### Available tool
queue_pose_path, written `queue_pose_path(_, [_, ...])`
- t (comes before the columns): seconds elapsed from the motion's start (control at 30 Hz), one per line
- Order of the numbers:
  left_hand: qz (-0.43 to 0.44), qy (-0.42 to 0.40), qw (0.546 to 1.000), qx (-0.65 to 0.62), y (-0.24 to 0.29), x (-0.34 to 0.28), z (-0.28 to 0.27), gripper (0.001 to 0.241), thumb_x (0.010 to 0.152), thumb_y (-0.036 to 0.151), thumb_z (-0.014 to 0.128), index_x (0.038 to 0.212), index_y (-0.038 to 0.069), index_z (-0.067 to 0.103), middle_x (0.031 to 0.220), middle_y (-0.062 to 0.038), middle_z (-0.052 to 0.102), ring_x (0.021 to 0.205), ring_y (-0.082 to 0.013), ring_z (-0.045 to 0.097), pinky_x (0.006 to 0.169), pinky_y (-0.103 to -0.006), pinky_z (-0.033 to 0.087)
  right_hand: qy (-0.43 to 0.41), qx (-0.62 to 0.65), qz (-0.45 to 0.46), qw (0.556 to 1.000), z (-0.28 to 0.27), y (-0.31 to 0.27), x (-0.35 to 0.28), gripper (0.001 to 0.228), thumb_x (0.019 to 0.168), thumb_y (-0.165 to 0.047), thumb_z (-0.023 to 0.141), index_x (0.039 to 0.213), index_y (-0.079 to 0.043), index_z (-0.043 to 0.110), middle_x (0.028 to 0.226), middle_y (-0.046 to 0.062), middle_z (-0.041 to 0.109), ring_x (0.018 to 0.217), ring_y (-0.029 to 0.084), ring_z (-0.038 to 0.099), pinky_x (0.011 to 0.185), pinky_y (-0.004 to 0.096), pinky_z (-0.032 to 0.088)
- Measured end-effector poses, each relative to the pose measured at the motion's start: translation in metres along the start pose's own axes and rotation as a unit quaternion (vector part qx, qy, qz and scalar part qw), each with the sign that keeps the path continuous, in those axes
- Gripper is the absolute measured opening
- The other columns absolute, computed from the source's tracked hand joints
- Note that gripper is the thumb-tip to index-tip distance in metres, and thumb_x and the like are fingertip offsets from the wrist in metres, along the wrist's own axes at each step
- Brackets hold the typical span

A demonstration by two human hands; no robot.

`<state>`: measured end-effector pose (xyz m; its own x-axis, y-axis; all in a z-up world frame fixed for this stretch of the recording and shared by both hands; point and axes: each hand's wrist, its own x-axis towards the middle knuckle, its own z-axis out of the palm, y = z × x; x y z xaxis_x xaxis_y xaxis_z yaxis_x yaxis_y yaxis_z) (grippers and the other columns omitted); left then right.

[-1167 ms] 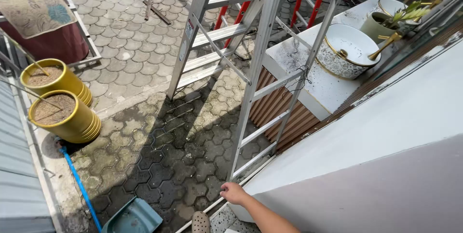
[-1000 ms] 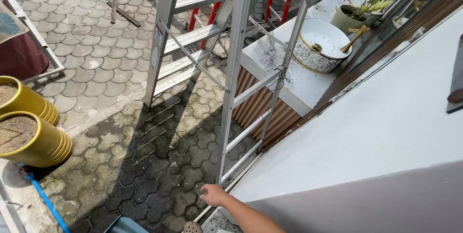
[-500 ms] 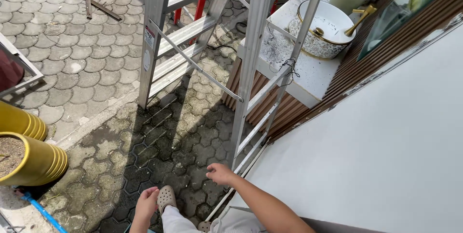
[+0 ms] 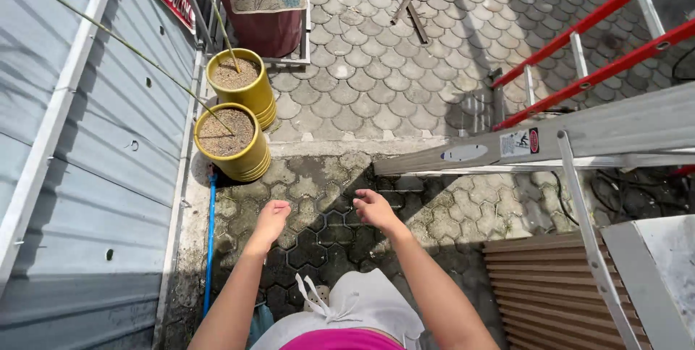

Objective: Cleaning a dirty sink and countertop with a rag and water.

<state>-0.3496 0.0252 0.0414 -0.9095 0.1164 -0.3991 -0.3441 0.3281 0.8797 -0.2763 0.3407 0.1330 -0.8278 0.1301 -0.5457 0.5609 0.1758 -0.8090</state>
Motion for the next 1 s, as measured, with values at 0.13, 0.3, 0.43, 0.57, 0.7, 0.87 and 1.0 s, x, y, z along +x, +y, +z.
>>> queue_pose_path(0.13, [-0.024,-0.009,1.000,0.017,0.018,0.042,0.006,0.030,0.093,0.023,0.068,0.118,0.006,0.069,0.113,-0.009,0.075,0.106,-0.0189,0.069,0.095,-0.0326,0.051,-0.027,0.007,0.000,1.000,-0.008,-0.038,0.064,0.046,0.096,-0.026,0.065,0.140,-0.012,0.060,0.103,0.005,0.070,0.087,0.013,0.065,0.071,0.031,0.057])
queue_pose_path(0.3, [-0.063,-0.066,0.995,-0.032,0.032,0.136,0.031,0.030,0.094,0.024,0.067,0.120,0.008,0.066,0.113,-0.005,0.073,0.102,-0.0167,0.066,0.087,-0.0333,0.052,-0.012,0.008,0.035,0.999,-0.047,-0.066,0.159,0.047,0.096,-0.027,0.065,0.141,-0.013,0.057,0.109,0.002,0.072,0.091,0.012,0.068,0.075,0.031,0.058])
queue_pose_path(0.43, [-0.148,-0.036,0.987,-0.041,0.082,0.258,0.055,0.030,0.095,0.025,0.066,0.122,0.013,0.064,0.110,-0.001,0.066,0.096,-0.0134,0.059,0.078,-0.0352,0.050,-0.022,0.046,0.021,0.998,-0.104,-0.095,0.282,0.048,0.096,-0.027,0.066,0.141,-0.012,0.058,0.112,0.005,0.071,0.090,0.017,0.065,0.072,0.034,0.056])
queue_pose_path(0.57, [-0.095,-0.065,0.993,-0.005,0.174,0.362,0.071,0.030,0.095,0.024,0.068,0.121,0.011,0.067,0.108,-0.005,0.067,0.091,-0.0188,0.059,0.075,-0.0364,0.050,0.045,0.089,0.043,0.994,-0.151,-0.138,0.366,0.048,0.095,-0.027,0.067,0.140,-0.012,0.057,0.110,0.004,0.072,0.091,0.017,0.068,0.073,0.036,0.058])
queue_pose_path(0.7, [-0.030,-0.118,0.993,-0.007,0.275,0.375,0.102,0.034,0.095,0.030,0.064,0.126,0.015,0.065,0.119,-0.002,0.069,0.107,-0.0156,0.061,0.088,-0.0361,0.050,0.057,0.103,0.020,0.993,-0.195,-0.154,0.378,0.046,0.096,-0.027,0.065,0.139,-0.011,0.059,0.108,0.004,0.072,0.088,0.015,0.068,0.071,0.034,0.058])
queue_pose_path(0.87, [-0.075,-0.214,0.970,0.085,0.277,0.507,0.177,0.038,0.096,0.030,0.065,0.131,0.016,0.064,0.124,-0.003,0.069,0.117,-0.0168,0.061,0.092,-0.0390,0.049,0.137,0.177,0.027,0.974,-0.271,-0.136,0.407,0.045,0.097,-0.027,0.065,0.139,-0.011,0.059,0.105,0.002,0.069,0.084,0.012,0.065,0.069,0.033,0.057])
queue_pose_path(1.0, [-0.059,-0.283,0.949,0.123,0.307,0.581,0.262,0.037,0.096,0.028,0.065,0.130,0.014,0.065,0.118,-0.003,0.068,0.108,-0.0177,0.060,0.087,-0.0394,0.050,0.227,0.281,0.071,0.930,-0.337,-0.109,0.404,0.040,0.097,-0.026,0.066,0.134,-0.013,0.059,0.100,-0.001,0.069,0.078,0.009,0.063,0.067,0.031,0.054])
